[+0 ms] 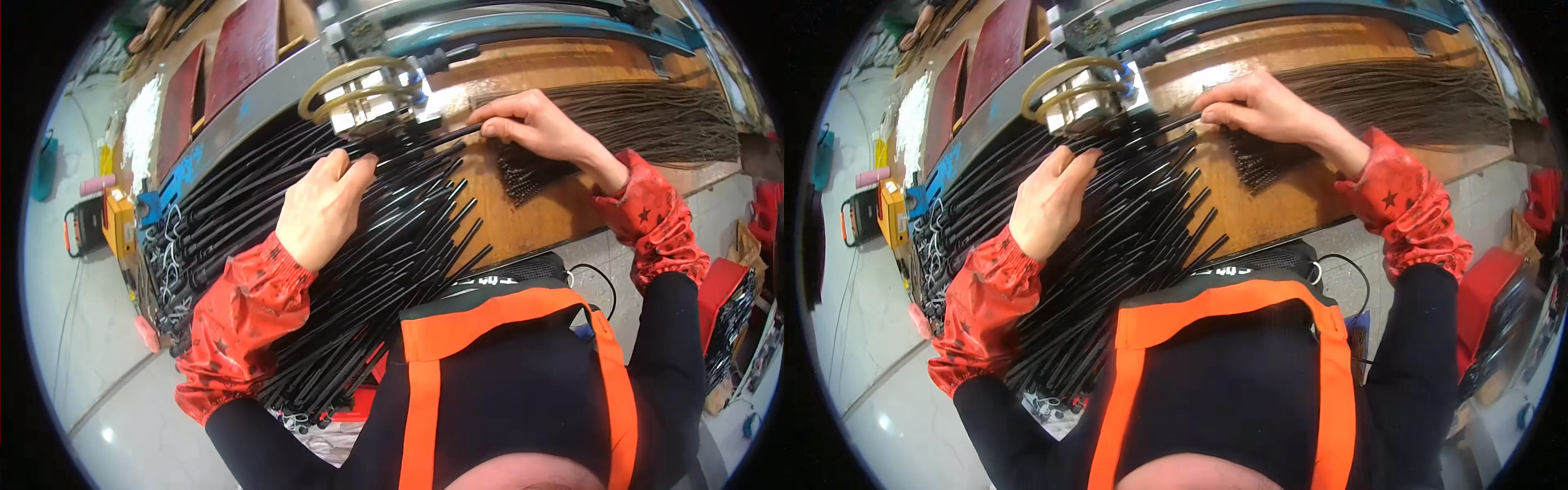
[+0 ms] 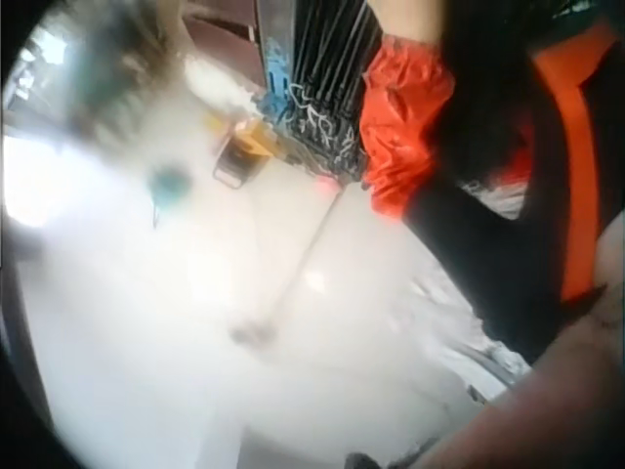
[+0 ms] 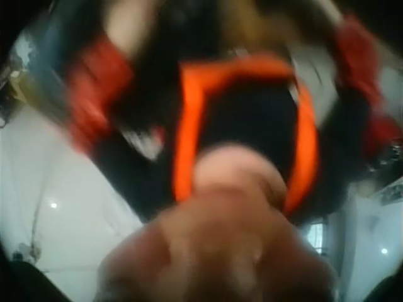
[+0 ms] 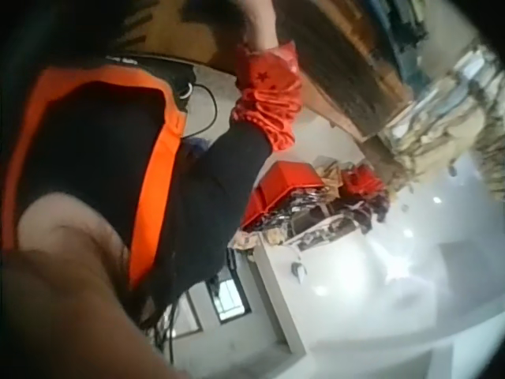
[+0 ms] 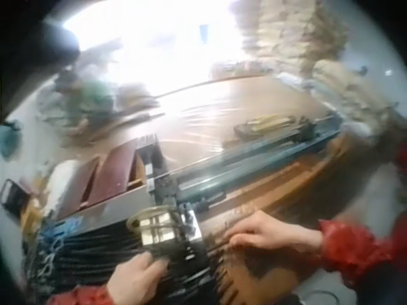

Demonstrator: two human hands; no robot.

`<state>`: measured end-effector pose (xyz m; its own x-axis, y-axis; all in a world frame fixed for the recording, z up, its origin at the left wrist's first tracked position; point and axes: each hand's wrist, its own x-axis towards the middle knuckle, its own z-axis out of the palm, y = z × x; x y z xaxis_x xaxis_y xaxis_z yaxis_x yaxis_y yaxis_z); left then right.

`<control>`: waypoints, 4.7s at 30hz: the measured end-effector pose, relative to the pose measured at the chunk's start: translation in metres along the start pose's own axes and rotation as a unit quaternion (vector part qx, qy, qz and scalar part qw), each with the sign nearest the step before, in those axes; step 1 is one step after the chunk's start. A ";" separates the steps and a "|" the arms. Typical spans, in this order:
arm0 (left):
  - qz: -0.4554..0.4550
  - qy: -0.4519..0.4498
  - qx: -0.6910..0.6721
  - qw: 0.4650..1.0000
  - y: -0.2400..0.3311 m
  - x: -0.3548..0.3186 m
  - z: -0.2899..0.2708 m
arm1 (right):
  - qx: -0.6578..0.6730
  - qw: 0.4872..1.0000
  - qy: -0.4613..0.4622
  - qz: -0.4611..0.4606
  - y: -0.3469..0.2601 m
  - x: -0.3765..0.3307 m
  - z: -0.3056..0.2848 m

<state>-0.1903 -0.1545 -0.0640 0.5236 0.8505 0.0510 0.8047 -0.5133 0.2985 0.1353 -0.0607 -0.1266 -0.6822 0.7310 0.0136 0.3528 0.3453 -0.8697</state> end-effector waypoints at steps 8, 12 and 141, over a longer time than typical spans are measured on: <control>0.042 -0.019 -0.003 0.999 0.025 0.027 -0.003 | -0.128 0.972 0.096 -0.173 0.010 -0.028 0.000; 0.053 -0.068 0.069 0.994 0.043 0.041 -0.024 | -0.221 0.947 0.076 -0.219 -0.012 -0.034 -0.003; 0.263 -0.156 0.043 0.951 0.108 0.179 0.009 | -0.067 0.724 0.687 0.000 0.116 -0.136 -0.376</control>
<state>-0.0071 -0.0593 -0.0310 0.9072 0.4037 -0.1182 0.4205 -0.8777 0.2298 0.5098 0.1013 -0.0434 0.5664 0.5943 0.5710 0.4738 0.3321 -0.8156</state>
